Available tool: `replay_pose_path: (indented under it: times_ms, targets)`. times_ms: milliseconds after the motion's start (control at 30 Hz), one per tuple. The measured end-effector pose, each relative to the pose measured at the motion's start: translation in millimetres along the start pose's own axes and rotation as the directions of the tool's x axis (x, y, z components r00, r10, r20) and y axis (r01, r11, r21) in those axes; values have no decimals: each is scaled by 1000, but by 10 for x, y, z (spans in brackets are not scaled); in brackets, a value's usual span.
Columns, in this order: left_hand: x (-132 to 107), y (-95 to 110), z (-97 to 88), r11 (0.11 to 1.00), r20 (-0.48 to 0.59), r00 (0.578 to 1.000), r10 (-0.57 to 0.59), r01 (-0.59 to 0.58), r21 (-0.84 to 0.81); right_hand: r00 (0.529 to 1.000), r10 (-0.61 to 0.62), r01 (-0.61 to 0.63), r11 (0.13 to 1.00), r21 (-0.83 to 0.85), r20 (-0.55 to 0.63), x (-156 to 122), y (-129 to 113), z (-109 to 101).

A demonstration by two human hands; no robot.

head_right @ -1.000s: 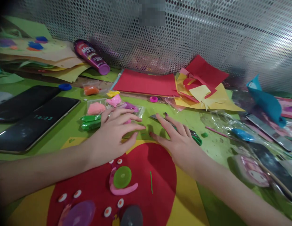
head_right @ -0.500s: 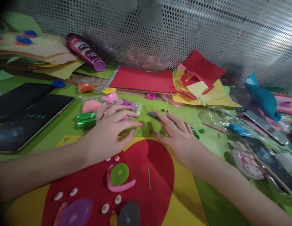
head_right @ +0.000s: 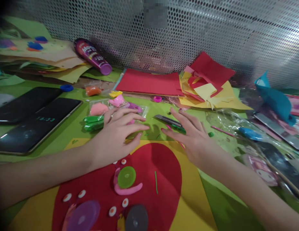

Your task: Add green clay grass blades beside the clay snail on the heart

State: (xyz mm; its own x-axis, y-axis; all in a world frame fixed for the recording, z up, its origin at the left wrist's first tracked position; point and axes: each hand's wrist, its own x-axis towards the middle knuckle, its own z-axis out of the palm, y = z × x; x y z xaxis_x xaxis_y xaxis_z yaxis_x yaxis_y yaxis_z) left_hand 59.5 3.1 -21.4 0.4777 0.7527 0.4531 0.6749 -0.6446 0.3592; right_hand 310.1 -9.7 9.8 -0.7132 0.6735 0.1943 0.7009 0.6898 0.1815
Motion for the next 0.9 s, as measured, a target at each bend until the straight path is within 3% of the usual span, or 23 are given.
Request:
replay_pose_path:
  times_ms: [233, 600, 900]
  targets:
    - [-4, 14, 5, 1000, 2, 1000, 0, 0, -1, 995, -57, 58, 998, -4, 78, 1, -114, 95]
    - [-14, 7, 13, 1000, 1, 1000, -5, 5, 9, 995, -86, 85, 996, 14, 49, 14, -145, 81]
    - [-9, 2, 20, 1000, -8, 1000, 7, -7, -5, 996, 84, -77, 977, 198, -24, 42, -153, -85]
